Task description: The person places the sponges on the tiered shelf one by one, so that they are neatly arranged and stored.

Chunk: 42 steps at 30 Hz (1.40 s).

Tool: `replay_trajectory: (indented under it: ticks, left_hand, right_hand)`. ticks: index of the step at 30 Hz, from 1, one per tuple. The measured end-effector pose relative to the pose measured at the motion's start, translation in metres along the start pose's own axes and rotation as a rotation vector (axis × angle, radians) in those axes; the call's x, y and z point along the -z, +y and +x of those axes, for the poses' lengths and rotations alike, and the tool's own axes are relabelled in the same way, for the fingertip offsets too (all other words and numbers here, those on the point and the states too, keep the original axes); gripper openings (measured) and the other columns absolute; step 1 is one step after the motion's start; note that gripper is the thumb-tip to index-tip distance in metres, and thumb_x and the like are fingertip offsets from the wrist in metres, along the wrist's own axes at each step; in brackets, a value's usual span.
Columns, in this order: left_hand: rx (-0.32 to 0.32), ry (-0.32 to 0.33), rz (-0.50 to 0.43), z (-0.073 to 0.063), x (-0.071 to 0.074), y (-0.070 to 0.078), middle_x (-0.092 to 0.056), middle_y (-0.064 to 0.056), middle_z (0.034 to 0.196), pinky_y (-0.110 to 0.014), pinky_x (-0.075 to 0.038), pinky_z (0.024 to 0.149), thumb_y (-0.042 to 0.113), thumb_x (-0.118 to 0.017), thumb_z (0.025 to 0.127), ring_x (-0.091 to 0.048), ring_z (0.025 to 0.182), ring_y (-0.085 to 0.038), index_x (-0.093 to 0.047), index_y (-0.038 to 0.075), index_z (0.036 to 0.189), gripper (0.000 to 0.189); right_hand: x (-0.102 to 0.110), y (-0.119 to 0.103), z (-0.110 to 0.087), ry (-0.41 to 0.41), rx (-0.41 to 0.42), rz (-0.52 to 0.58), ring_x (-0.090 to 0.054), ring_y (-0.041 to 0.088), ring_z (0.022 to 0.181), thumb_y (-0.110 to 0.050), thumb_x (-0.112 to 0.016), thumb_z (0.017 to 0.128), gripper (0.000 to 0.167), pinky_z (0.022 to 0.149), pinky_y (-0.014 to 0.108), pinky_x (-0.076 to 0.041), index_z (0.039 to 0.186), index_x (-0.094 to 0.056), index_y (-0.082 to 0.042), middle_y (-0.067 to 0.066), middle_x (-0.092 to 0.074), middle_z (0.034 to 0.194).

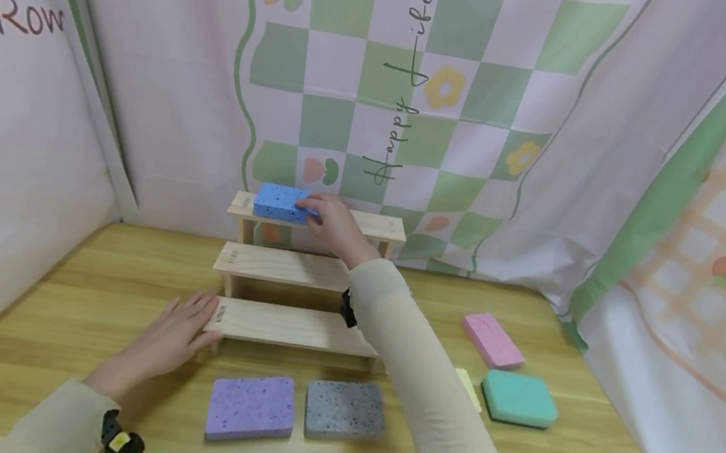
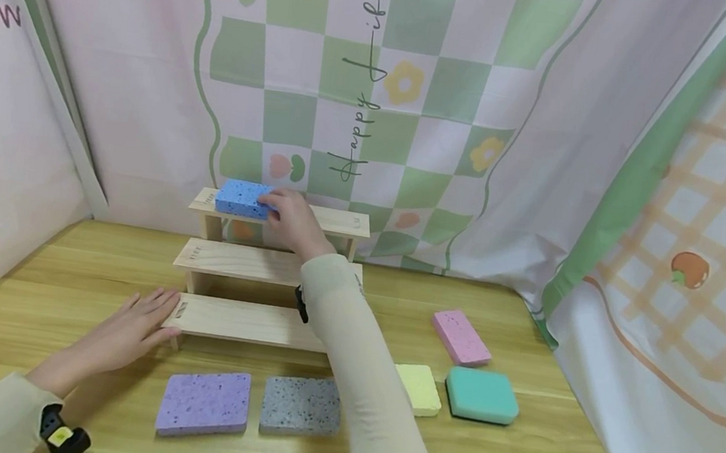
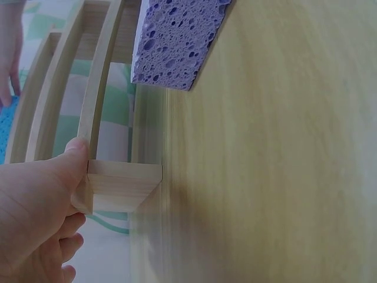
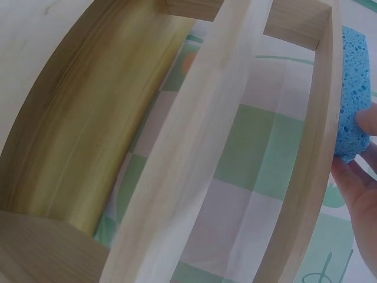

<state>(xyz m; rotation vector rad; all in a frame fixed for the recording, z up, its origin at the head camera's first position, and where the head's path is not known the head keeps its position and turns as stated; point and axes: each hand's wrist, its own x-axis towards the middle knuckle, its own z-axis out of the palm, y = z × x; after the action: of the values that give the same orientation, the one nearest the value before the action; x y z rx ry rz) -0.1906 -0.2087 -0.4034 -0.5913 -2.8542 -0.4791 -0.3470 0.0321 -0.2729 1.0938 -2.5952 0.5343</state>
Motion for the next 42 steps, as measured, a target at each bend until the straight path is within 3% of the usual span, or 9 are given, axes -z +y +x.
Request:
replay_trajectory:
  ticks: [11, 19, 29, 42]
  left_hand:
    - [0.0, 0.004, 0.002, 0.001, -0.003, -0.002, -0.033, -0.028, 0.139, -0.059, -0.015, 0.103, 0.035, -0.047, 0.096, -0.025, 0.129, -0.044, -0.035, -0.011, 0.135, 0.062]
    - [0.003, 0.003, -0.004, 0.001, -0.004, -0.003, -0.033, -0.028, 0.139, -0.059, -0.014, 0.104, 0.035, -0.047, 0.096, -0.025, 0.129, -0.044, -0.034, -0.011, 0.136, 0.062]
    - [0.002, 0.002, 0.004, 0.001, -0.004, -0.003, -0.032, -0.027, 0.14, -0.059, -0.014, 0.104, 0.036, -0.046, 0.096, -0.024, 0.129, -0.044, -0.033, -0.011, 0.136, 0.062]
    - [0.002, 0.001, 0.002, 0.0, -0.004, -0.003, -0.032, -0.028, 0.14, -0.059, -0.014, 0.104, 0.035, -0.046, 0.097, -0.024, 0.13, -0.044, -0.033, -0.011, 0.136, 0.062]
  right_hand:
    - [0.0, 0.002, -0.002, -0.012, -0.024, 0.036, -0.048, 0.022, 0.116, -0.002, -0.054, 0.09, 0.034, 0.097, 0.027, -0.038, 0.123, -0.059, -0.007, 0.01, -0.056, 0.125]
    - [0.006, 0.001, -0.009, 0.002, -0.033, 0.102, -0.044, 0.022, 0.121, -0.011, -0.057, 0.091, 0.035, 0.101, 0.029, -0.033, 0.126, -0.056, -0.007, 0.01, -0.052, 0.13]
    - [0.018, 0.001, -0.031, 0.022, 0.006, 0.152, -0.039, 0.024, 0.125, -0.015, -0.057, 0.093, 0.039, 0.105, 0.033, -0.029, 0.13, -0.052, -0.006, 0.011, -0.047, 0.134]
    - [0.022, 0.012, -0.077, 0.048, 0.021, 0.163, -0.038, 0.026, 0.125, -0.016, -0.061, 0.09, 0.042, 0.104, 0.039, -0.029, 0.129, -0.052, -0.006, 0.015, -0.045, 0.135]
